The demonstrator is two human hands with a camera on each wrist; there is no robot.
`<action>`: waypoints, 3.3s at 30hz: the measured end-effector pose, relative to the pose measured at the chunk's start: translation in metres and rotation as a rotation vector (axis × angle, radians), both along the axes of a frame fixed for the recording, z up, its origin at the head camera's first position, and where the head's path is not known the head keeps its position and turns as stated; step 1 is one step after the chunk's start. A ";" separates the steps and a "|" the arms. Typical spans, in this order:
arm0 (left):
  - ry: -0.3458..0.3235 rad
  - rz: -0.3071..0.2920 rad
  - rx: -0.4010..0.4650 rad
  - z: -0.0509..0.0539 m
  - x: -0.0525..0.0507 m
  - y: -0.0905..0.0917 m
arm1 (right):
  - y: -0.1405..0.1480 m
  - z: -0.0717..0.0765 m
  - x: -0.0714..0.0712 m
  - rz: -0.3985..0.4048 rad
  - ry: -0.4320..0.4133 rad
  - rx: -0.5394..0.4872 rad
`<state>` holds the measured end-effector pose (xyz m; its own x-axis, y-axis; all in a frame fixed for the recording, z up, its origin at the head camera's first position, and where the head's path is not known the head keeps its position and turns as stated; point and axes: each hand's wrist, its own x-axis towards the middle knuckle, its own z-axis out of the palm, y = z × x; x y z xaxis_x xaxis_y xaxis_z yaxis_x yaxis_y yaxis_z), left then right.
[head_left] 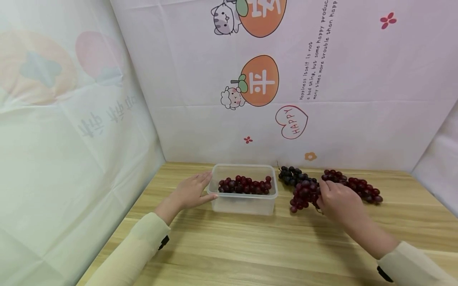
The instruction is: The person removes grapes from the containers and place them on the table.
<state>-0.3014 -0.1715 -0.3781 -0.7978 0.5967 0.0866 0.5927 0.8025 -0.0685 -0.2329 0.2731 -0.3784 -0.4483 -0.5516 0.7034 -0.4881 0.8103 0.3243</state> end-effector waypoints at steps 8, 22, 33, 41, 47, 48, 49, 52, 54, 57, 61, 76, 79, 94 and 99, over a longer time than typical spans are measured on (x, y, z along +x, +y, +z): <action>0.006 -0.002 0.007 -0.001 0.000 0.000 | -0.006 -0.007 0.006 -0.073 -0.104 -0.008; -0.007 0.008 0.016 -0.001 0.000 0.000 | -0.012 -0.013 0.013 -0.236 -0.370 -0.070; 0.003 -0.001 0.008 -0.001 0.000 0.000 | -0.012 -0.015 0.013 -0.247 -0.438 -0.097; 0.009 -0.003 0.008 -0.001 0.000 0.000 | -0.015 -0.010 0.018 -0.322 -0.708 -0.102; 0.013 -0.007 0.007 -0.001 -0.001 0.000 | -0.017 -0.009 0.018 -0.348 -0.798 -0.083; 0.014 -0.011 0.007 -0.001 -0.001 0.000 | -0.017 -0.008 0.018 -0.348 -0.808 -0.080; 0.014 -0.011 0.007 -0.001 -0.001 0.000 | -0.018 -0.008 0.018 -0.347 -0.819 -0.078; 0.018 -0.016 0.008 -0.002 0.000 -0.001 | -0.018 -0.005 0.018 -0.346 -0.858 -0.074; 0.020 -0.017 0.008 -0.002 0.000 -0.001 | -0.018 -0.003 0.018 -0.348 -0.891 -0.074; 0.022 -0.016 0.008 -0.002 0.000 -0.001 | -0.016 0.000 0.017 -0.359 -0.936 -0.065; 0.026 -0.011 0.002 -0.002 0.000 -0.001 | -0.014 0.003 0.017 -0.364 -0.976 -0.057; 0.020 -0.010 -0.005 -0.002 -0.001 -0.001 | -0.010 0.012 0.014 -0.322 -1.047 -0.091; 0.021 -0.013 -0.005 -0.002 0.000 -0.001 | -0.008 0.012 0.011 -0.324 -1.064 -0.094; 0.003 0.003 0.009 -0.002 0.001 0.000 | 0.000 0.017 0.003 -0.365 -1.109 -0.095; 0.004 0.001 0.024 -0.002 0.000 0.000 | 0.001 0.017 0.002 -0.365 -1.124 -0.108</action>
